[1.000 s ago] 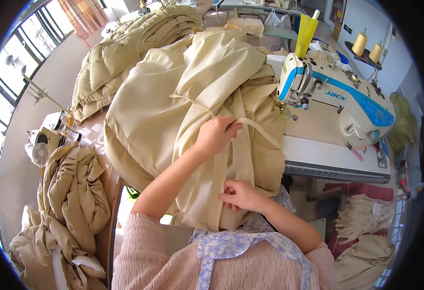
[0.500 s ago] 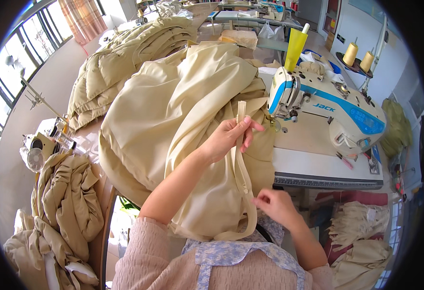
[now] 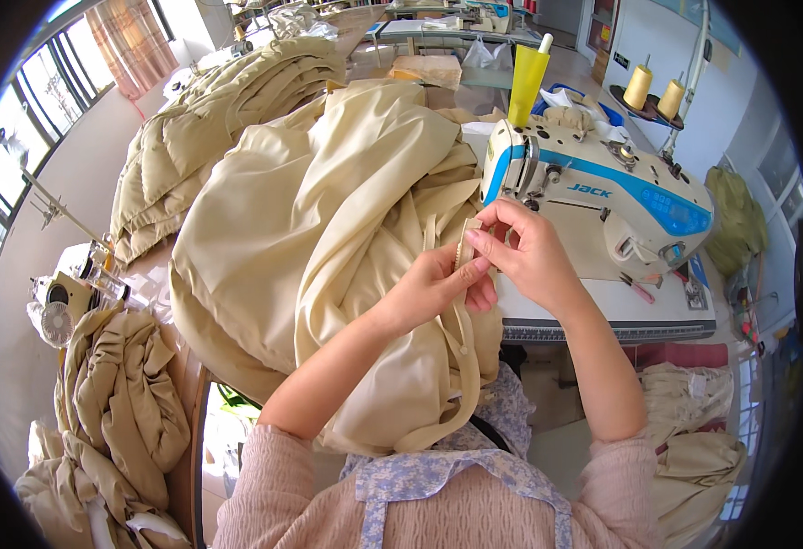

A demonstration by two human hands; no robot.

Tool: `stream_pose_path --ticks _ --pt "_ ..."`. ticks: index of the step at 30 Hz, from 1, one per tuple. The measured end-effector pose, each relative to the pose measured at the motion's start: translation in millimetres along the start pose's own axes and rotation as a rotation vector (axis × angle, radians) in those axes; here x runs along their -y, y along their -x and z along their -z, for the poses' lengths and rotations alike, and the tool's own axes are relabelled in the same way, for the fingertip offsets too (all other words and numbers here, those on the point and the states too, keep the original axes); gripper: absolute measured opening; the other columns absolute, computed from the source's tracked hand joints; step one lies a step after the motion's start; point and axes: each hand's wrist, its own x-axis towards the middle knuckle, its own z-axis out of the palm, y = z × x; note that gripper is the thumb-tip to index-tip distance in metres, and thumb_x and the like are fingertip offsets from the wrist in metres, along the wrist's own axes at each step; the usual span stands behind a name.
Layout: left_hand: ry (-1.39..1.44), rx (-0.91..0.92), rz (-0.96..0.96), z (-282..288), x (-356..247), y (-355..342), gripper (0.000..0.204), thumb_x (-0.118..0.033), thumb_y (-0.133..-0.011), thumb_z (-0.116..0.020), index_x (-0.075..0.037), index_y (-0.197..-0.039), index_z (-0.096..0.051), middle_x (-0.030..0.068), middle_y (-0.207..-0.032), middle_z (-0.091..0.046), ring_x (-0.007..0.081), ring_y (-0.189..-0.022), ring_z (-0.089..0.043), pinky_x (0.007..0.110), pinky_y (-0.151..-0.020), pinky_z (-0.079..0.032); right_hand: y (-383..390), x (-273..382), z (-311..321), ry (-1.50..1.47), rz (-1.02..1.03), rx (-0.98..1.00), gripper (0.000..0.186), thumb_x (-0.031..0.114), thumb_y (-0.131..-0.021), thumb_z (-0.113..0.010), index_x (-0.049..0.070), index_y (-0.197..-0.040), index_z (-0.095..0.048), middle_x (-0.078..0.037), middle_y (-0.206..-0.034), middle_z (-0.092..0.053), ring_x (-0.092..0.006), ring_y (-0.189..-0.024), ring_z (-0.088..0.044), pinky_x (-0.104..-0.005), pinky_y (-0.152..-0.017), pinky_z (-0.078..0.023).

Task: The person aligns a zipper along the edge of a beige fabric and sews it using a sewing machine. They repeatedly adjust the fabric and zipper, guide them under the needle, and trim excess thread. The person also tests the zipper by opening and closing it.

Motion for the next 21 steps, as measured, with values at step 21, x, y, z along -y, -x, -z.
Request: stream_pose_path --ticks 21 --pt "0.218 -0.097 0.051 -2.7 -15.2 14.5 0.022 -0.027 -0.110 -0.050 -0.006 -0.111 -0.056 0.0183 -0.104 -0.074 0.0293 -0.094 -0.076 0.038 -0.084 -0.061 -0.4 -14.9 18.4 0.422 0.734 -0.088 0.017 0.003 -0.078 -0.073 0.011 -0.093 -0.071 -0.001 -0.089 -0.067 -0.0237 -0.080 -0.067 -0.0353 -0.066 -0.054"
